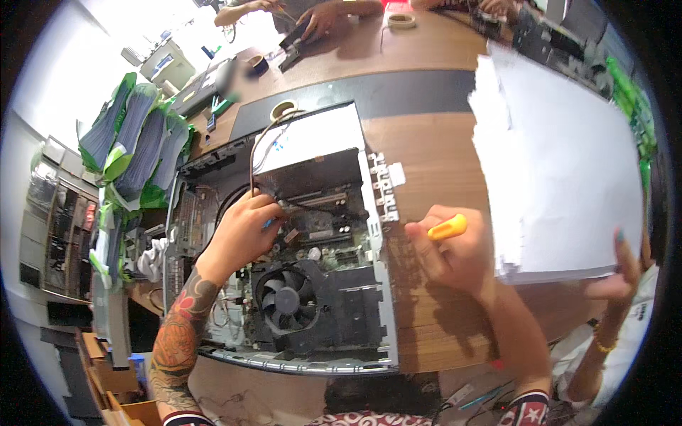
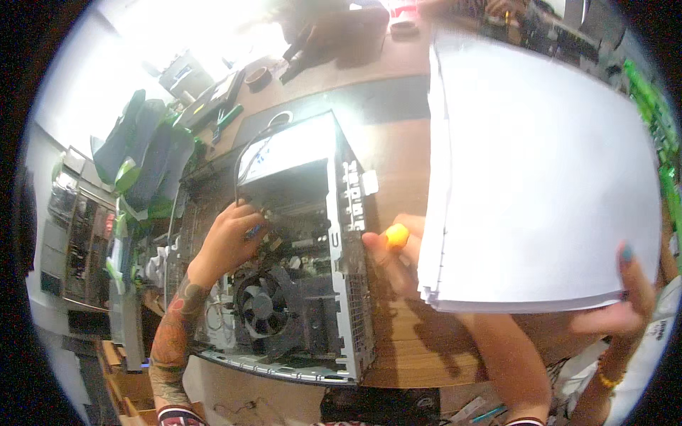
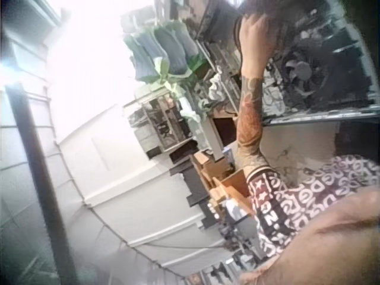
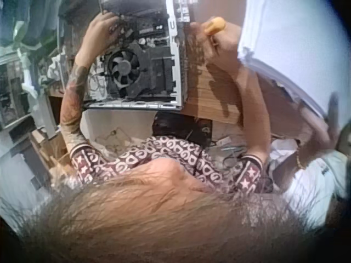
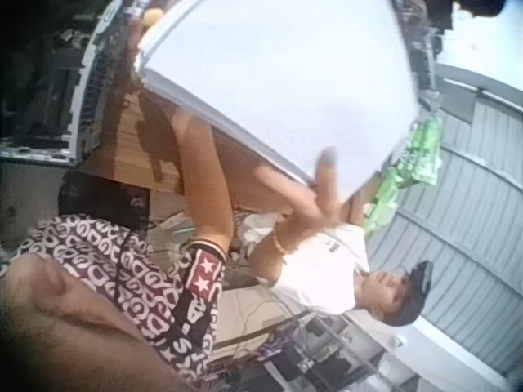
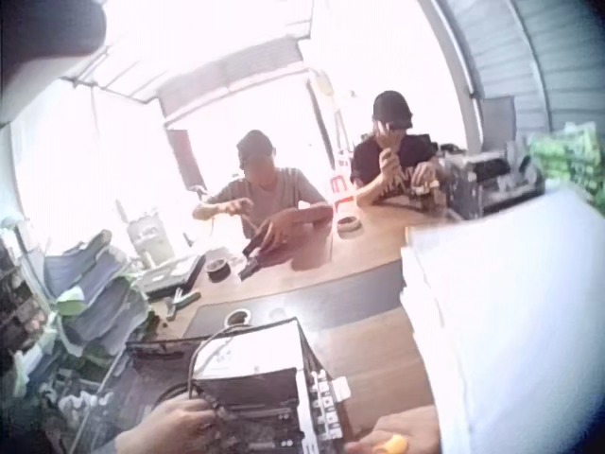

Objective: The person works on the inside of an open computer tower, disconnecting and handling cables and internal components by hand. The person also moves a stack of papers across the table before returning to manipulate the computer wires.

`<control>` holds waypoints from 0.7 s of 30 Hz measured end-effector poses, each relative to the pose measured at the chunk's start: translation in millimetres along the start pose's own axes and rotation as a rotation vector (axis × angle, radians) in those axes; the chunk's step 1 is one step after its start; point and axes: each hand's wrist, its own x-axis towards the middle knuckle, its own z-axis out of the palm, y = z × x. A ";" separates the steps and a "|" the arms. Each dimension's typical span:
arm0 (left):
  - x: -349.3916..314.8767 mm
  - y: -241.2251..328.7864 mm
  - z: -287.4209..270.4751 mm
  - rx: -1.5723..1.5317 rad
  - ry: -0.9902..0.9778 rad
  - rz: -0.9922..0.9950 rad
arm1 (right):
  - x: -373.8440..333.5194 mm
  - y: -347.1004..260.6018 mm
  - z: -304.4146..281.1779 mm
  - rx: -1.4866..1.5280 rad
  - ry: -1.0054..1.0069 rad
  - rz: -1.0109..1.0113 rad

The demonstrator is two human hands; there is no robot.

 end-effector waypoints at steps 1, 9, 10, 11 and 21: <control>0.8 -0.2 -3.0 -0.003 -0.006 0.010 | 3.6 -3.1 0.0 0.055 0.044 -0.025; -2.6 1.4 -17.5 0.036 0.031 0.041 | -18.7 22.9 5.0 -0.308 -0.169 -0.190; -3.3 8.7 -27.0 0.080 0.003 -0.003 | -18.6 23.8 5.5 -0.323 -0.135 -0.196; 0.2 16.3 -35.1 0.099 0.013 0.034 | -18.1 26.7 5.5 -0.323 -0.173 -0.156; 19.4 182.4 -127.4 0.108 0.412 0.301 | -31.9 60.5 -14.7 -0.110 -0.197 0.115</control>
